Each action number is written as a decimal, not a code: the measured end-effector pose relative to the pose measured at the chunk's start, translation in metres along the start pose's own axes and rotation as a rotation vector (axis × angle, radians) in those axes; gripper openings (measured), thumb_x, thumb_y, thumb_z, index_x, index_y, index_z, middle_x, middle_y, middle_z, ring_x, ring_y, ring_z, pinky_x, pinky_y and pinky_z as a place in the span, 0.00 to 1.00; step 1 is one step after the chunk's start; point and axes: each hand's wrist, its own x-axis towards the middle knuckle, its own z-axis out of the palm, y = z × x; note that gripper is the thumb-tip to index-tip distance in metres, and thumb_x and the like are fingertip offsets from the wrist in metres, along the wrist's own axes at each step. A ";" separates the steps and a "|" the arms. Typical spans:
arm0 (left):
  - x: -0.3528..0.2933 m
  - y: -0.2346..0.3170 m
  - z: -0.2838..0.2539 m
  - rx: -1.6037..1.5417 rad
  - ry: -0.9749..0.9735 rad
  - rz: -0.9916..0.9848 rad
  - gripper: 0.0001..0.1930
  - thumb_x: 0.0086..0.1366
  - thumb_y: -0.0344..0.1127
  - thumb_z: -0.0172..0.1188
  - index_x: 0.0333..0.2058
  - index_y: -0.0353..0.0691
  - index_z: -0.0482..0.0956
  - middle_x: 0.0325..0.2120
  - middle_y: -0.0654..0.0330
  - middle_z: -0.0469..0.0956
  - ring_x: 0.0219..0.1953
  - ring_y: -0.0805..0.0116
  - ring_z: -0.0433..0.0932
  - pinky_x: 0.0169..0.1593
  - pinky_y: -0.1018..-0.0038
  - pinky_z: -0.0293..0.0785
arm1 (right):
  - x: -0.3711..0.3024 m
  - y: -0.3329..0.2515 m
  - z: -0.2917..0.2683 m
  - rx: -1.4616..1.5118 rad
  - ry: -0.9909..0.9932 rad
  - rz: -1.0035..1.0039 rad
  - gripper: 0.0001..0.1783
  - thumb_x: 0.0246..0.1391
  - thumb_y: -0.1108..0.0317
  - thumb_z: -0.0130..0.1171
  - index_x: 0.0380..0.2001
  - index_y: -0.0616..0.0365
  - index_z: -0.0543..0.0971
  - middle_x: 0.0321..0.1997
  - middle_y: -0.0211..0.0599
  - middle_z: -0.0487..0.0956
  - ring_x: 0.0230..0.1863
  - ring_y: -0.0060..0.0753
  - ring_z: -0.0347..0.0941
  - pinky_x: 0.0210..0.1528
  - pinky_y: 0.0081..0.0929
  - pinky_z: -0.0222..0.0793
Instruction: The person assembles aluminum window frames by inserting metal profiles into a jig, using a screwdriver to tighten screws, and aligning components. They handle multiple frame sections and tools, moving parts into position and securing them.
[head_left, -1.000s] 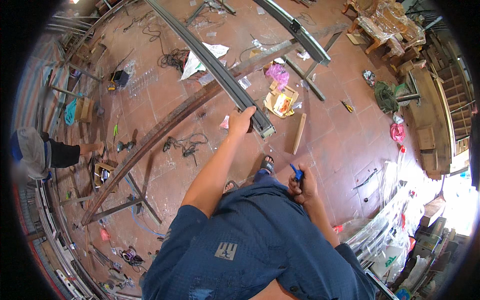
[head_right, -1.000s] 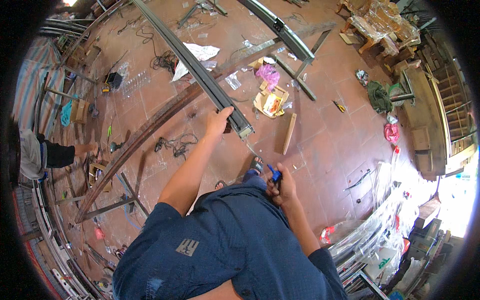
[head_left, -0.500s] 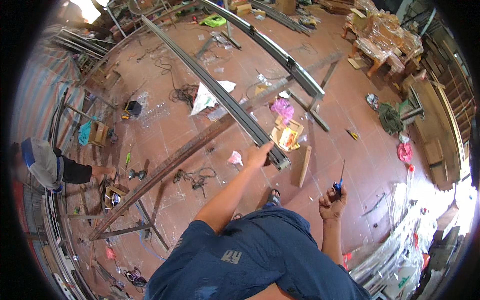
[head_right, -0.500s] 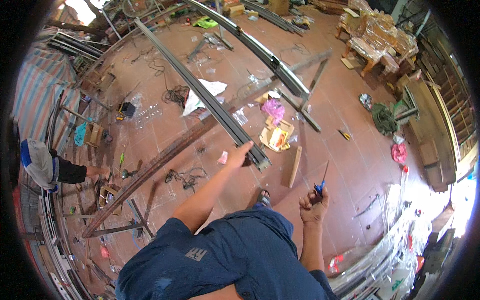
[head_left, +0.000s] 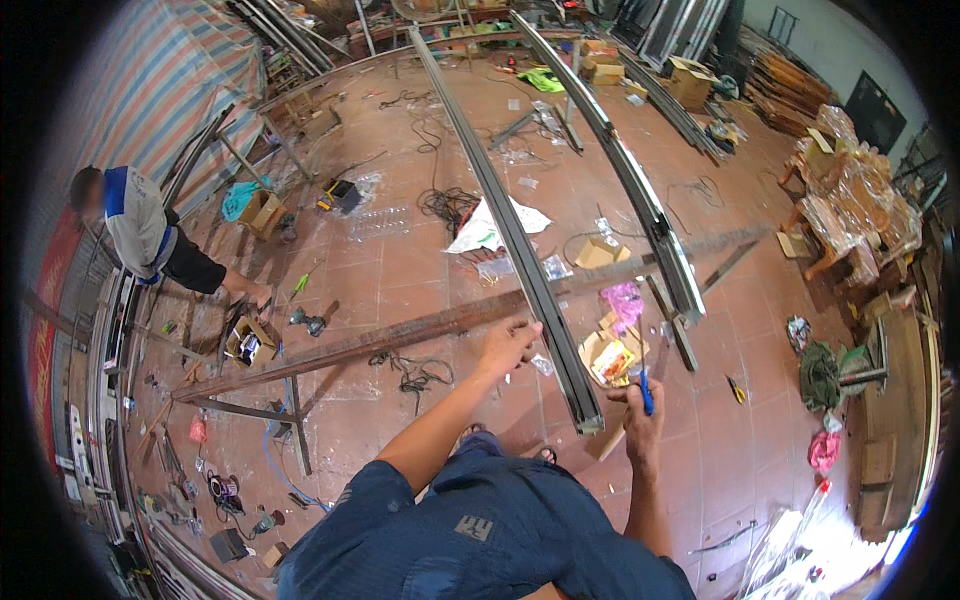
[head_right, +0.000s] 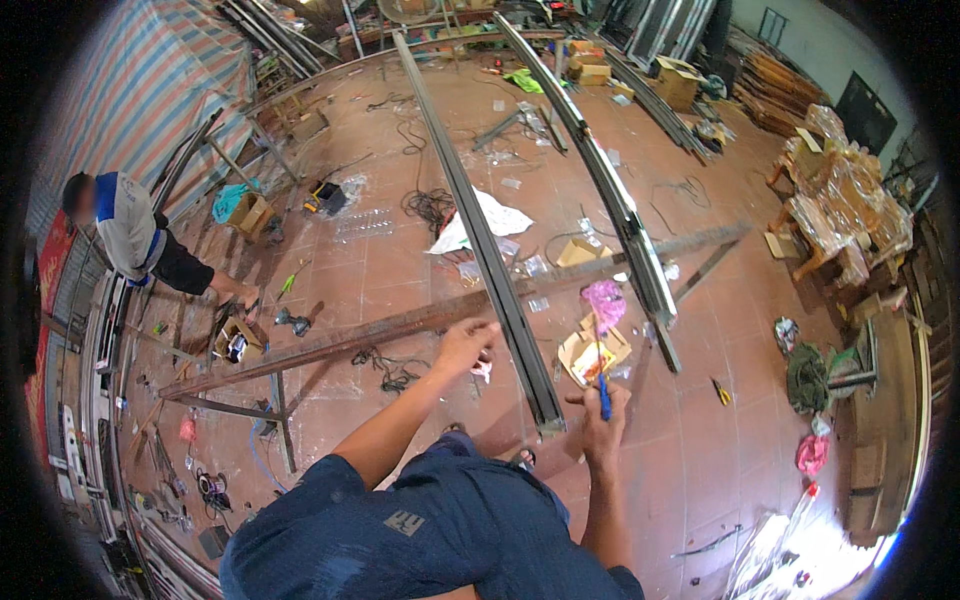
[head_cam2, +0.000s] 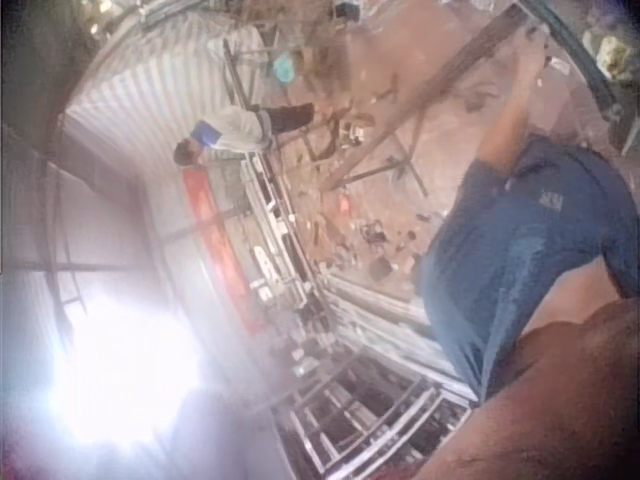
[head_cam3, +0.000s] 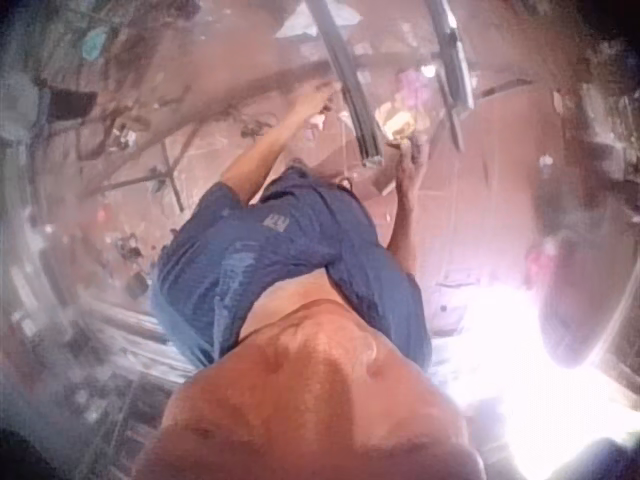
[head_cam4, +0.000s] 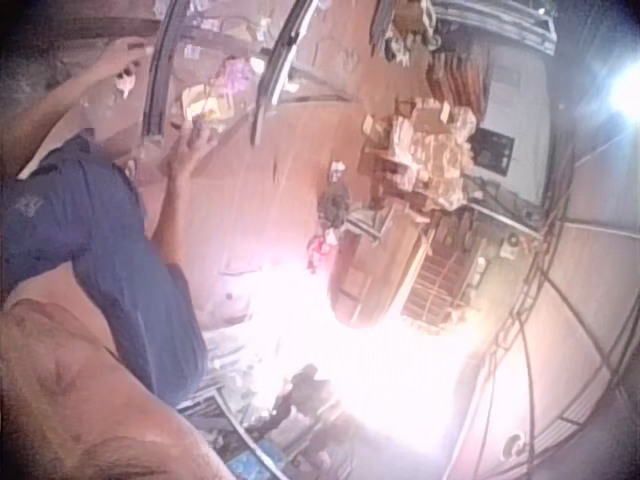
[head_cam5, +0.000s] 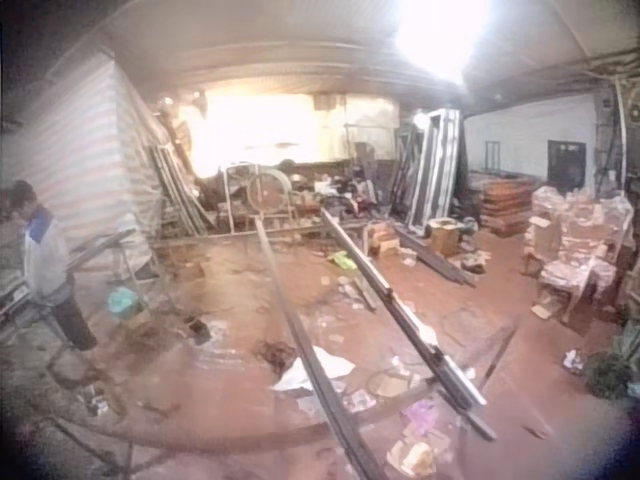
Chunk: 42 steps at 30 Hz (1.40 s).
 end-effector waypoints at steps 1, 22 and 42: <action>0.019 0.002 -0.005 -0.098 0.136 0.056 0.29 0.66 0.52 0.68 0.54 0.32 0.78 0.30 0.59 0.82 0.23 0.74 0.78 0.24 0.74 0.72 | 0.011 0.008 0.014 -0.179 0.019 -0.158 0.09 0.71 0.64 0.55 0.47 0.56 0.72 0.34 0.39 0.85 0.25 0.18 0.71 0.30 0.21 0.68; 0.500 0.132 -0.184 -0.710 0.223 0.047 0.25 0.66 0.55 0.69 0.39 0.33 0.81 0.28 0.58 0.80 0.25 0.64 0.78 0.30 0.64 0.77 | 0.072 -0.081 0.150 -1.109 -0.259 0.610 0.44 0.45 0.43 0.76 0.57 0.62 0.72 0.48 0.62 0.81 0.48 0.64 0.79 0.49 0.53 0.75; 0.232 0.058 0.009 -1.435 -0.929 0.041 0.53 0.50 0.86 0.56 0.71 0.67 0.62 0.42 0.54 0.81 0.42 0.52 0.81 0.50 0.46 0.76 | -0.253 -0.010 -0.111 -1.402 0.311 1.052 0.43 0.46 0.41 0.69 0.60 0.59 0.77 0.42 0.56 0.85 0.43 0.55 0.85 0.41 0.46 0.80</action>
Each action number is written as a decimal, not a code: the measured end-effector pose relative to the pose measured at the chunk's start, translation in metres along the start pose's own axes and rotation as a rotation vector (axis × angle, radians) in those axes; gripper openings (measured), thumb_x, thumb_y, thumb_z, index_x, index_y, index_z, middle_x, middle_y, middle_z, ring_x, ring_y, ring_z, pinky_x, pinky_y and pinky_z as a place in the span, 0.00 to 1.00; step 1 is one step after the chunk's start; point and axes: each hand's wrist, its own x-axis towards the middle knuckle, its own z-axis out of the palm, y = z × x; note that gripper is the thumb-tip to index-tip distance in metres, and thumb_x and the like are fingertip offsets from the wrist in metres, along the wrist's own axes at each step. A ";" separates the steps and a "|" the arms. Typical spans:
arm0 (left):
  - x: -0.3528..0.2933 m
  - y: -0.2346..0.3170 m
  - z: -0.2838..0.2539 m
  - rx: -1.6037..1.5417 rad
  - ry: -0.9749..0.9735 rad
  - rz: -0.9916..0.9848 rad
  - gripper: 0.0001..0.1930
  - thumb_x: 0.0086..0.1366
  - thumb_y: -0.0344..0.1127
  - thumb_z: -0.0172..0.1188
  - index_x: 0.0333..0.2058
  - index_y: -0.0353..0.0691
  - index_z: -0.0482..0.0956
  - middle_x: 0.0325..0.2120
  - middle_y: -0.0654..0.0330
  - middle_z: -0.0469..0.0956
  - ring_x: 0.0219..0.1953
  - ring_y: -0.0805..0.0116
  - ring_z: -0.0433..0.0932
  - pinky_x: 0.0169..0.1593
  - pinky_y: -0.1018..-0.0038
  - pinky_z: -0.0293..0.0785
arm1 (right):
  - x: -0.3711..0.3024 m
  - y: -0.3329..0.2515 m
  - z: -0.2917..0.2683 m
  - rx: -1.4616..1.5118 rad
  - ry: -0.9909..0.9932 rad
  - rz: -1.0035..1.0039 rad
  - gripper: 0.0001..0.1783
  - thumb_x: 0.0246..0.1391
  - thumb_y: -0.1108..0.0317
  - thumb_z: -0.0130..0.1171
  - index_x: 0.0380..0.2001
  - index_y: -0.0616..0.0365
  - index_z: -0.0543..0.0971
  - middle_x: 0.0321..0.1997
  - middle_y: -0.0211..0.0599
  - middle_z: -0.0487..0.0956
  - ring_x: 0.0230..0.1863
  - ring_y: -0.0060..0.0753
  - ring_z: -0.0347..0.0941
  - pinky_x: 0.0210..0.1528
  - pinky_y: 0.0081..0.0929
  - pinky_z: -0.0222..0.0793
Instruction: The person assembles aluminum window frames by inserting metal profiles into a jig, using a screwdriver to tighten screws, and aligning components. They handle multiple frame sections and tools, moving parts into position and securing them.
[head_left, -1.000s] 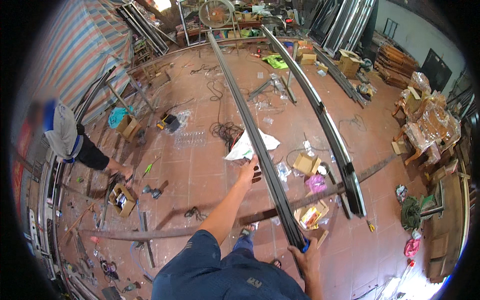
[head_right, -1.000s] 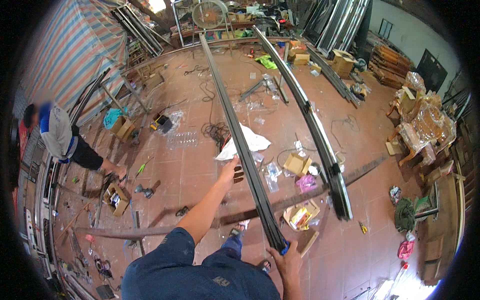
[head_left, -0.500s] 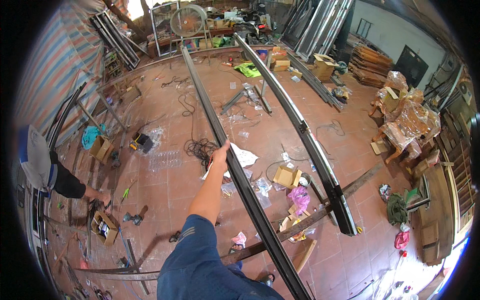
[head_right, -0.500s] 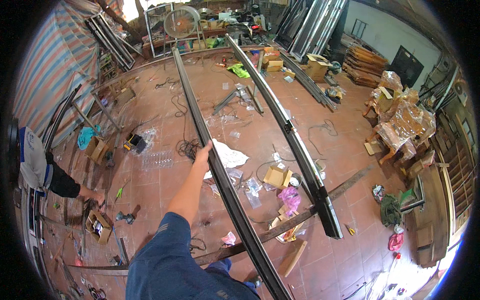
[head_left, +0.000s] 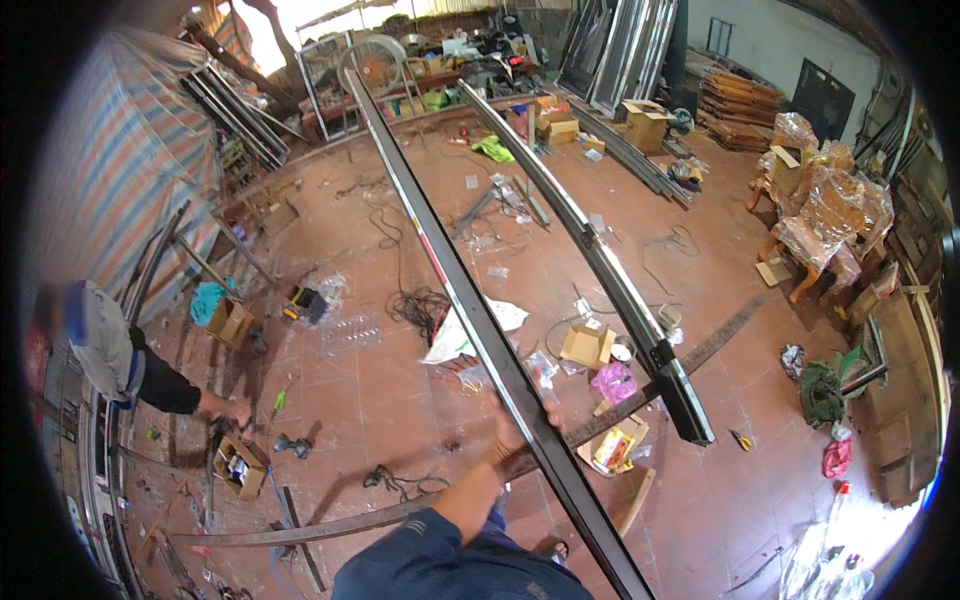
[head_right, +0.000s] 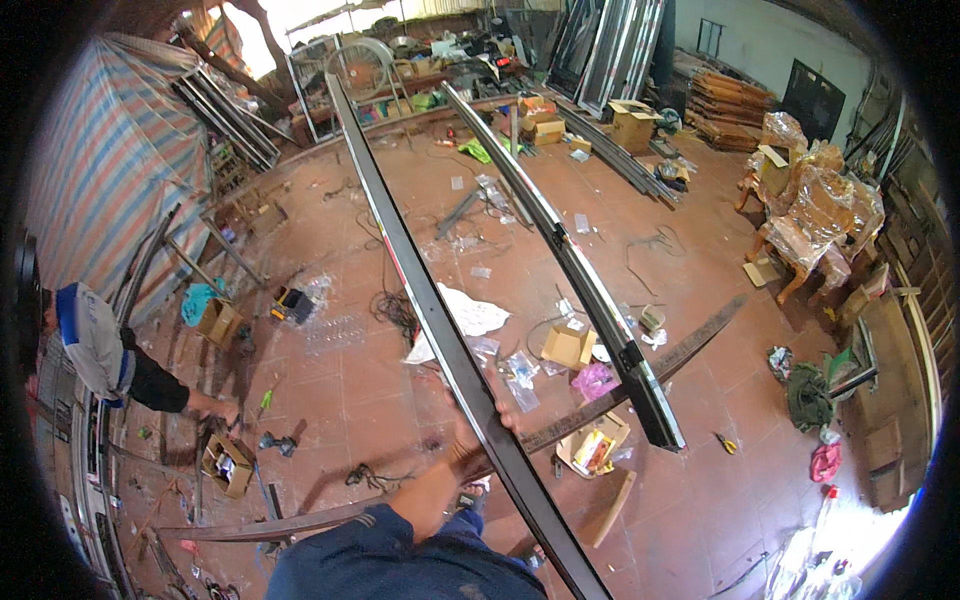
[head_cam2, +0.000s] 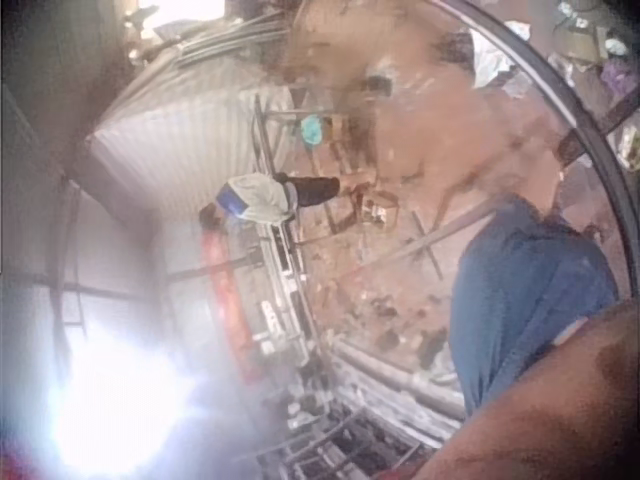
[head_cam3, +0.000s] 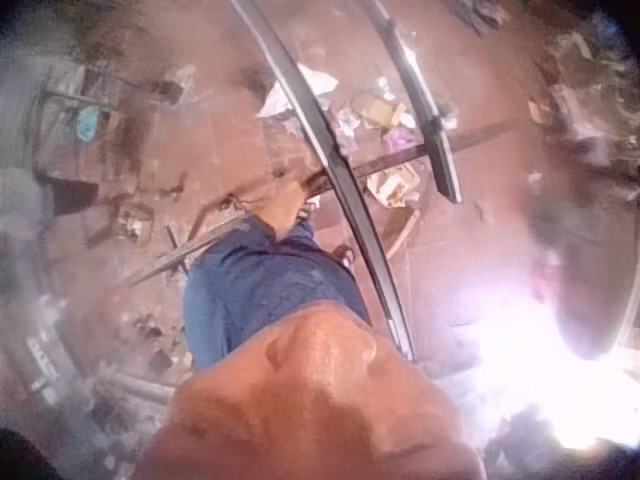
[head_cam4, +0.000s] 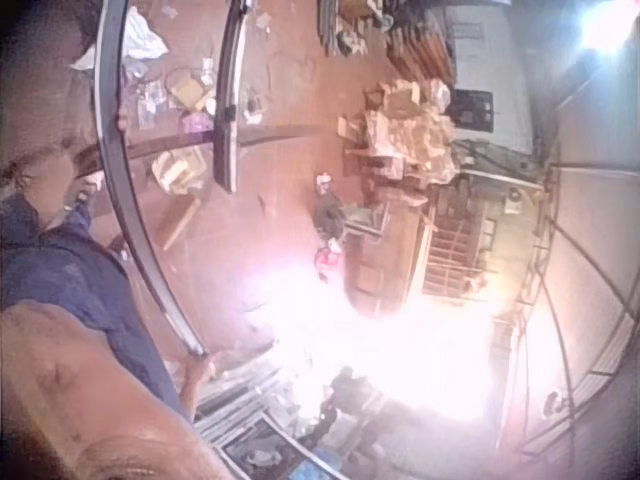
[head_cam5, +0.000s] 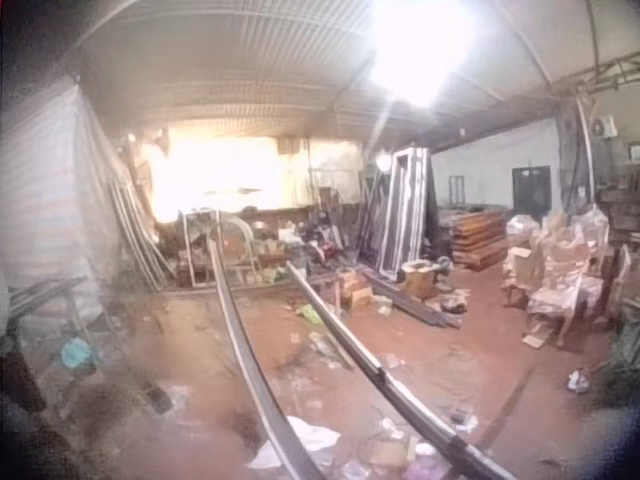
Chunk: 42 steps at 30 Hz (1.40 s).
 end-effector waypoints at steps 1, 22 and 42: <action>-0.005 -0.020 0.002 -0.117 -0.155 -0.026 0.53 0.50 0.85 0.56 0.71 0.67 0.61 0.44 0.54 0.81 0.43 0.52 0.80 0.52 0.47 0.74 | 0.011 0.007 0.002 -0.023 -0.043 -0.007 0.42 0.47 0.41 0.69 0.58 0.59 0.78 0.41 0.56 0.86 0.42 0.56 0.85 0.40 0.47 0.81; -0.027 -0.174 0.083 0.125 -0.900 -0.227 0.60 0.49 0.83 0.63 0.76 0.65 0.51 0.62 0.42 0.72 0.59 0.40 0.73 0.60 0.47 0.63 | 0.101 -0.031 0.136 0.694 -0.036 -0.309 0.37 0.58 0.39 0.65 0.53 0.63 0.74 0.40 0.49 0.82 0.40 0.37 0.80 0.44 0.44 0.78; -0.053 0.030 0.276 1.202 0.368 0.820 0.60 0.44 0.80 0.68 0.64 0.36 0.68 0.60 0.46 0.74 0.62 0.47 0.73 0.65 0.46 0.71 | 0.096 -0.043 0.067 0.842 0.643 -0.047 0.39 0.39 0.56 0.83 0.54 0.52 0.76 0.44 0.46 0.84 0.44 0.50 0.83 0.43 0.41 0.80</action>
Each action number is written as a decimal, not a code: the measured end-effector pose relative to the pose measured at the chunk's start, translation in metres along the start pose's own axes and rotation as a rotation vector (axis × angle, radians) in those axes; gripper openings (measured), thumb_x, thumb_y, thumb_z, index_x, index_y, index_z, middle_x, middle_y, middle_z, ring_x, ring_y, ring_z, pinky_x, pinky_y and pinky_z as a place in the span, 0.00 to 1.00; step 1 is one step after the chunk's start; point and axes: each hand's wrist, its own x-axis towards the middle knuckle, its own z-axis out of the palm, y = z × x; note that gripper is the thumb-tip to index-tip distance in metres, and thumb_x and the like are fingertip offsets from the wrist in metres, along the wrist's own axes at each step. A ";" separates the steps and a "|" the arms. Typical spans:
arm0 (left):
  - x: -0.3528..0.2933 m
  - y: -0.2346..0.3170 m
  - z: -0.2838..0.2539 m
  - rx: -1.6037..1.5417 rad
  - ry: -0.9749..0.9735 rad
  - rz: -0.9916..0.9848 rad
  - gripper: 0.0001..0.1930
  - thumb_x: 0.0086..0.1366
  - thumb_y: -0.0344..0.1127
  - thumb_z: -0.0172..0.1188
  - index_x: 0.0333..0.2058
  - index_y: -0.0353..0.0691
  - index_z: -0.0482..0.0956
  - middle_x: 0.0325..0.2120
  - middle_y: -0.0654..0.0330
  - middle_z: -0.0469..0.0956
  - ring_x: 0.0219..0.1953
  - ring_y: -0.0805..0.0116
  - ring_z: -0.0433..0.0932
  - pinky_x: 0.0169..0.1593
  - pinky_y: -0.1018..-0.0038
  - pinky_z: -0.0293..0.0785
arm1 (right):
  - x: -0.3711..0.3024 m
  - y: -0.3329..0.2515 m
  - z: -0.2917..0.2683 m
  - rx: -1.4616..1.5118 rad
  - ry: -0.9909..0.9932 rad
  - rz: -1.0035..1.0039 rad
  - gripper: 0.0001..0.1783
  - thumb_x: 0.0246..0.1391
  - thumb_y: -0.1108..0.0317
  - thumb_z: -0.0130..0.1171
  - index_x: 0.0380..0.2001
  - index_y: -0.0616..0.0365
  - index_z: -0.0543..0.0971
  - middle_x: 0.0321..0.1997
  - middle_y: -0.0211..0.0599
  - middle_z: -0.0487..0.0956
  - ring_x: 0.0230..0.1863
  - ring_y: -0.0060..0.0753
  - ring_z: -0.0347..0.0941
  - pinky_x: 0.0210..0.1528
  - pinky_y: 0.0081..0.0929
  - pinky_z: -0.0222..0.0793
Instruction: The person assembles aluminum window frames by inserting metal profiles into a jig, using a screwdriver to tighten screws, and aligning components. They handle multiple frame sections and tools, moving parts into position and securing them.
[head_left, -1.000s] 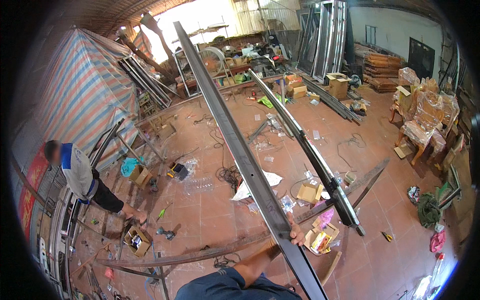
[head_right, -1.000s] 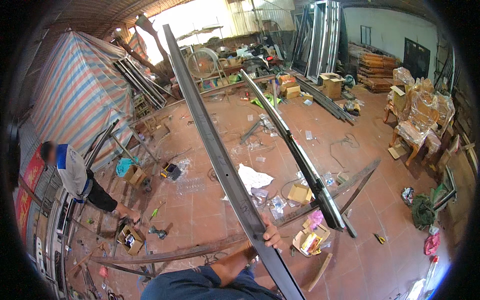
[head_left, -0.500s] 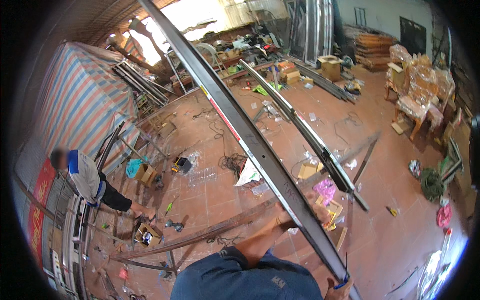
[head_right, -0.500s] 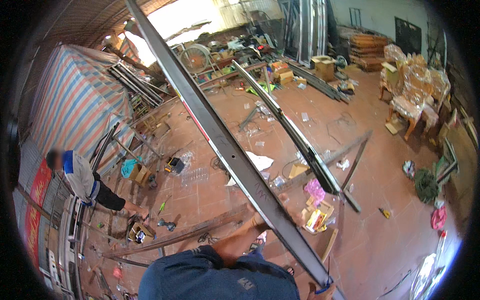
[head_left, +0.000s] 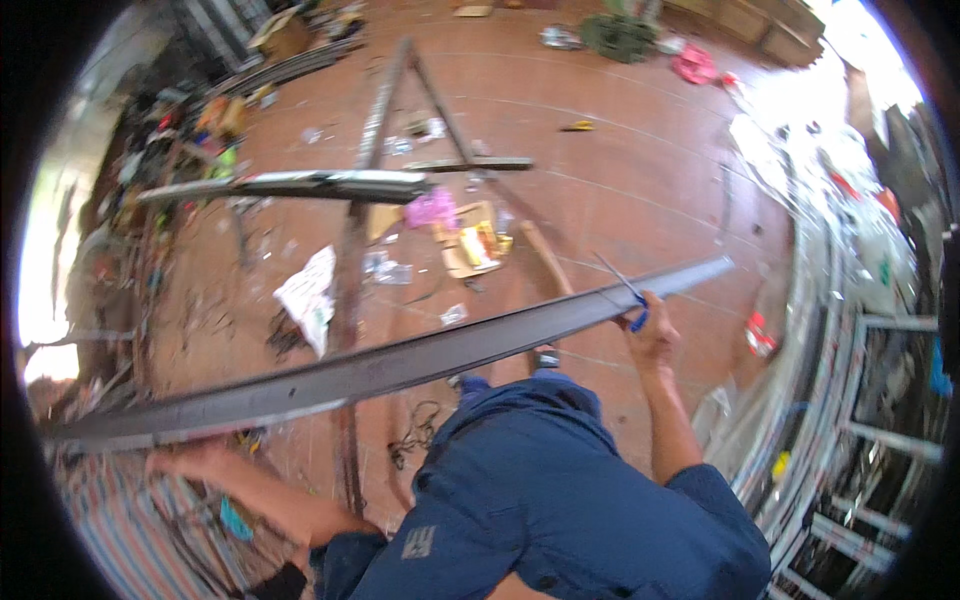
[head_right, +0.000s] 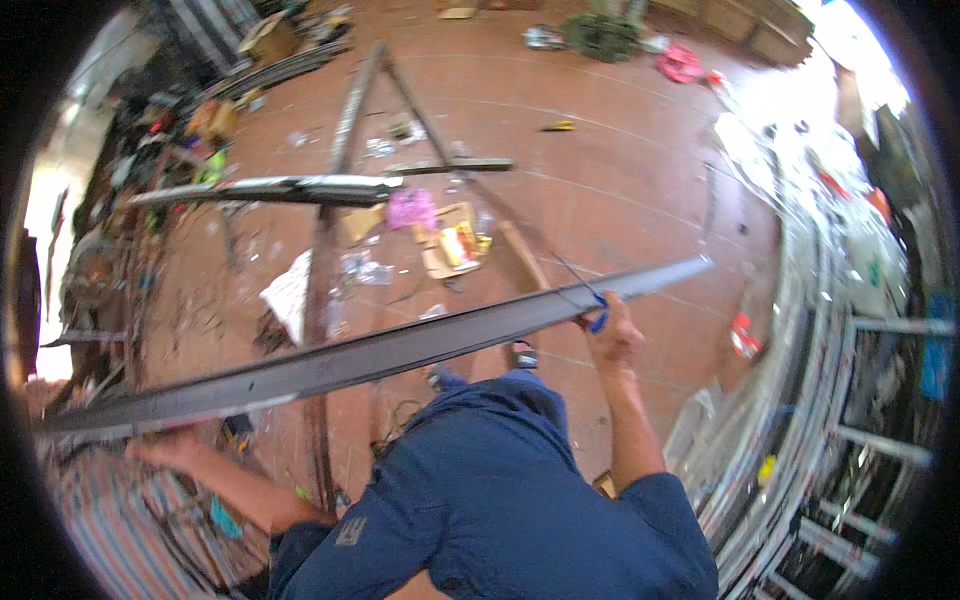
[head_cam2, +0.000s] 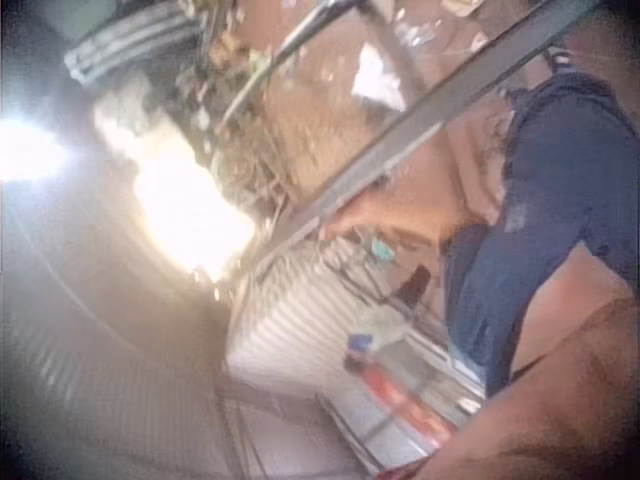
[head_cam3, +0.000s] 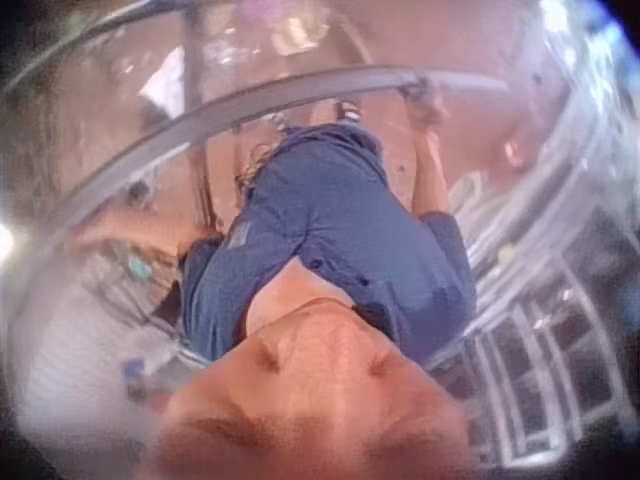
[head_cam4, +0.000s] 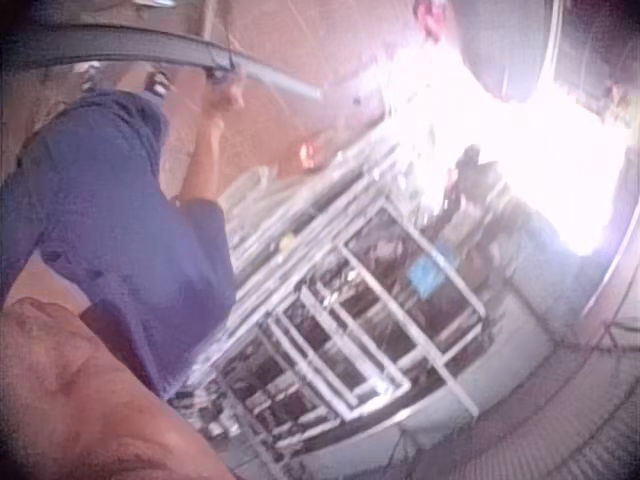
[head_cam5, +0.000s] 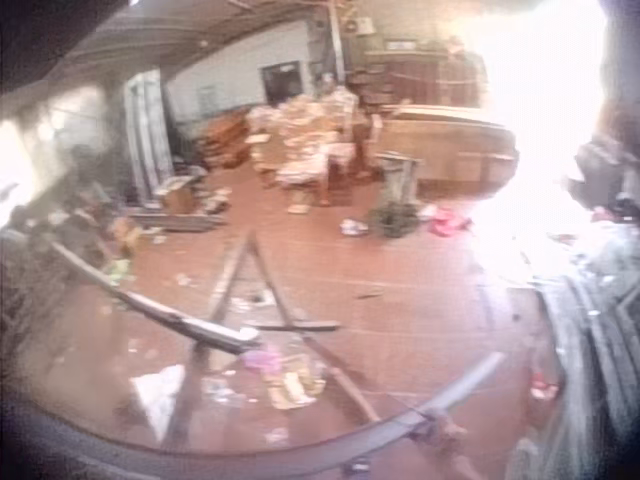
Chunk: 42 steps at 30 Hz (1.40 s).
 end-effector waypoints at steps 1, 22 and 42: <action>0.007 0.000 -0.011 0.026 0.007 0.002 0.62 0.43 0.80 0.68 0.64 0.33 0.68 0.61 0.44 0.73 0.63 0.47 0.72 0.66 0.46 0.71 | 0.003 0.003 -0.009 -0.020 0.003 0.013 0.40 0.39 0.57 0.83 0.55 0.51 0.75 0.47 0.46 0.84 0.44 0.51 0.84 0.42 0.41 0.80; -0.053 0.120 -0.006 -0.928 -0.371 0.122 0.37 0.36 0.44 0.78 0.44 0.38 0.69 0.38 0.57 0.71 0.43 0.61 0.73 0.54 0.62 0.68 | 0.098 -0.066 0.052 0.733 0.149 0.172 0.33 0.59 0.63 0.72 0.58 0.67 0.66 0.57 0.48 0.74 0.64 0.42 0.74 0.62 0.37 0.70; -0.063 0.315 0.039 -0.481 -0.370 1.168 0.32 0.53 0.67 0.56 0.34 0.39 0.85 0.32 0.46 0.83 0.38 0.46 0.81 0.53 0.39 0.69 | 0.112 0.016 0.094 0.800 0.117 0.336 0.25 0.60 0.54 0.67 0.49 0.63 0.75 0.36 0.39 0.83 0.38 0.33 0.78 0.48 0.31 0.71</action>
